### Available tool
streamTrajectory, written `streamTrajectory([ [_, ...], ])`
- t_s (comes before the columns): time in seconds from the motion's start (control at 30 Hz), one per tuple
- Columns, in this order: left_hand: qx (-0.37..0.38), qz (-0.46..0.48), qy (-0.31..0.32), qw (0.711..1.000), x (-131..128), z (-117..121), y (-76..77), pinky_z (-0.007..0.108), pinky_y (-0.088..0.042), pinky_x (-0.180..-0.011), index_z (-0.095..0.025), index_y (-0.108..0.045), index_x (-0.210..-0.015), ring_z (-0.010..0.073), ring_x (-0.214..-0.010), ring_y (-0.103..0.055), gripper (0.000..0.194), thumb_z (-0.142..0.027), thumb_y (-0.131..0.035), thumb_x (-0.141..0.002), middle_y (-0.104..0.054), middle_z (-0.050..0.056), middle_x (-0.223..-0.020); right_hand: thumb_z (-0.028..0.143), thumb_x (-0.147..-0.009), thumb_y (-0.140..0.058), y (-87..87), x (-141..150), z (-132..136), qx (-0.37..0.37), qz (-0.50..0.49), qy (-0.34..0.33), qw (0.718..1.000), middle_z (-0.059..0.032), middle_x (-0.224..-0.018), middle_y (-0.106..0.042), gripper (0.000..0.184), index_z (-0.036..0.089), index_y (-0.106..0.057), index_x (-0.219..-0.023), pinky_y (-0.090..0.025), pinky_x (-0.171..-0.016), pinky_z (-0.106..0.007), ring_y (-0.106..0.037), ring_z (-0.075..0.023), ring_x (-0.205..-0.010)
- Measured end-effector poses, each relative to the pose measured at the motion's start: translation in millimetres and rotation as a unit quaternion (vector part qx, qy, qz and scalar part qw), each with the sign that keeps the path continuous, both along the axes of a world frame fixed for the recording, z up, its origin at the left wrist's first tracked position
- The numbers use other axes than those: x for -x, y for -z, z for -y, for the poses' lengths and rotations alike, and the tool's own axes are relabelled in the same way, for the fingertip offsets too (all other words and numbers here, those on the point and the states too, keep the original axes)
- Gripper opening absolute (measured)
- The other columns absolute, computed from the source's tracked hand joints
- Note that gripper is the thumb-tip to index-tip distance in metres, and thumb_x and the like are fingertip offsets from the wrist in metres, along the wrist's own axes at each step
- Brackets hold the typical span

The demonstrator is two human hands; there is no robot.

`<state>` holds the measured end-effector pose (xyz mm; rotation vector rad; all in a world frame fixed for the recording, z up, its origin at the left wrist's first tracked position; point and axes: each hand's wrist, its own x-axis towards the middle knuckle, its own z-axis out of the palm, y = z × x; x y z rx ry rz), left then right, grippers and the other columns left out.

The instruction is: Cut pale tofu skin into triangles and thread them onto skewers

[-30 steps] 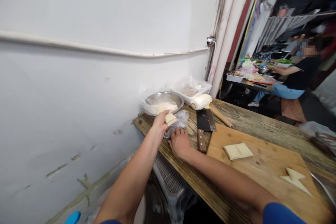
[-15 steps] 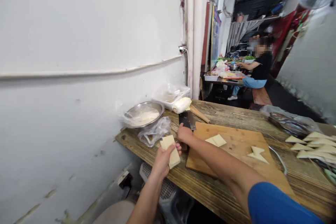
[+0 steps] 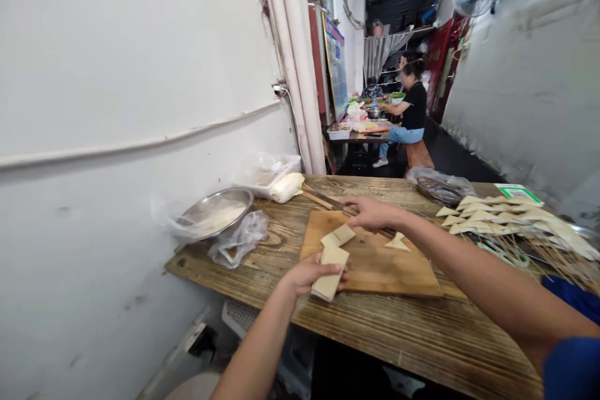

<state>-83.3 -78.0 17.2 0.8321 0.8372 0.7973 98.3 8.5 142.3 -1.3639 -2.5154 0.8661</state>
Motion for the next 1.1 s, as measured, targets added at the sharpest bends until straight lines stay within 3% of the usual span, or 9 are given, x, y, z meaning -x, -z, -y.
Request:
streamTrajectory([
  [0.07,0.015,-0.025,0.002,1.000,-12.5,-18.5,3.5,0.032,-0.055,-0.063,-0.012,-0.060,-0.085,0.0208,-0.074,-0.065,0.036,-0.023,-0.080,-0.056,-0.067,0.012,-0.086,0.022,-0.071,-0.048,4.5,-45.6,21.7,0.039,-0.149,0.040,0.987,0.0071,-0.045,-0.050,0.055,0.013,-0.043,-0.125,-0.038,-0.040,-0.018,-0.048,-0.0097,-0.038],
  [0.17,0.036,-0.057,0.009,0.998,-19.7,-45.4,6.0,0.032,-0.054,-0.062,-0.011,-0.058,-0.085,0.0203,-0.068,-0.065,0.039,-0.020,-0.081,-0.055,-0.067,0.012,-0.076,0.030,-0.073,-0.049,20.6,-101.4,52.8,0.035,-0.273,0.105,0.956,0.0064,-0.047,-0.049,0.032,0.014,-0.052,-0.101,-0.039,-0.040,-0.018,-0.048,-0.0093,-0.039],
  [0.27,0.039,-0.076,0.025,0.996,-22.4,-60.4,1.2,0.032,-0.053,-0.062,-0.010,-0.058,-0.085,0.0199,-0.067,-0.065,0.039,-0.020,-0.081,-0.055,-0.067,0.013,-0.074,0.045,-0.078,-0.048,43.8,-140.6,79.2,0.007,-0.262,0.193,0.946,0.0045,-0.047,-0.050,0.027,0.018,-0.048,-0.077,-0.038,-0.037,-0.019,-0.049,-0.0101,-0.038],
  [0.37,0.027,-0.115,0.035,0.992,-35.9,-63.0,-6.2,0.029,-0.051,-0.061,-0.011,-0.060,-0.083,0.0166,-0.062,-0.063,0.038,-0.021,-0.081,-0.053,-0.067,0.010,-0.073,0.050,-0.081,-0.044,71.6,-164.2,102.0,0.018,-0.230,0.241,0.943,0.0027,-0.050,-0.053,0.032,0.019,-0.046,-0.071,-0.040,-0.039,-0.021,-0.051,-0.0108,-0.038],
  [0.53,-0.108,-0.308,0.099,0.940,-80.1,-62.8,-12.0,0.028,-0.046,-0.064,-0.016,-0.065,-0.072,0.0192,-0.064,-0.061,0.030,-0.025,-0.081,-0.048,-0.067,0.006,-0.071,0.050,-0.084,-0.038,106.7,-173.5,130.3,0.037,-0.204,0.264,0.942,0.0039,-0.047,-0.051,0.032,0.021,-0.045,-0.072,-0.039,-0.039,-0.022,-0.051,-0.0125,-0.038],
  [0.73,-0.292,-0.456,-0.150,0.827,-96.8,-31.3,-3.8,0.039,-0.030,-0.097,-0.021,-0.063,-0.093,0.0339,-0.109,-0.050,0.055,-0.024,-0.083,-0.041,-0.063,0.013,-0.102,0.041,-0.087,-0.033,100.8,-169.8,148.7,-0.084,-0.046,0.217,0.971,-0.0005,-0.052,-0.055,0.031,0.019,-0.053,-0.078,-0.036,-0.049,-0.026,-0.055,-0.0168,-0.049],
  [0.83,-0.328,-0.494,-0.158,0.790,-96.4,-7.7,8.8,0.040,-0.024,-0.101,-0.020,-0.058,-0.108,0.0340,-0.117,-0.043,0.061,-0.036,-0.078,-0.053,-0.056,0.015,-0.116,0.035,-0.088,-0.031,93.5,-169.2,153.4,-0.110,0.028,0.189,0.975,-0.0063,-0.068,-0.064,0.032,0.018,-0.057,-0.088,-0.037,-0.058,-0.028,-0.061,-0.0209,-0.065],
  [0.93,-0.329,-0.517,-0.162,0.774,-99.6,1.0,20.1,0.041,-0.023,-0.101,-0.018,-0.057,-0.111,0.0340,-0.116,-0.042,0.056,-0.038,-0.072,-0.061,-0.055,0.016,-0.116,0.032,-0.088,-0.030,88.6,-165.9,155.8,-0.100,0.079,0.180,0.975,-0.0090,-0.078,-0.067,0.031,0.017,-0.057,-0.091,-0.038,-0.062,-0.028,-0.063,-0.0232,-0.074],
  [1.1,-0.336,-0.471,-0.201,0.791,-96.9,-6.5,29.1,0.039,-0.026,-0.100,-0.020,-0.063,-0.103,0.0313,-0.111,-0.045,0.037,-0.032,-0.067,-0.068,-0.058,0.013,-0.108,0.031,-0.089,-0.031,85.3,-159.1,158.8,-0.091,0.104,0.183,0.973,-0.0091,-0.080,-0.067,0.029,0.017,-0.056,-0.090,-0.037,-0.061,-0.028,-0.064,-0.0229,-0.074],
])
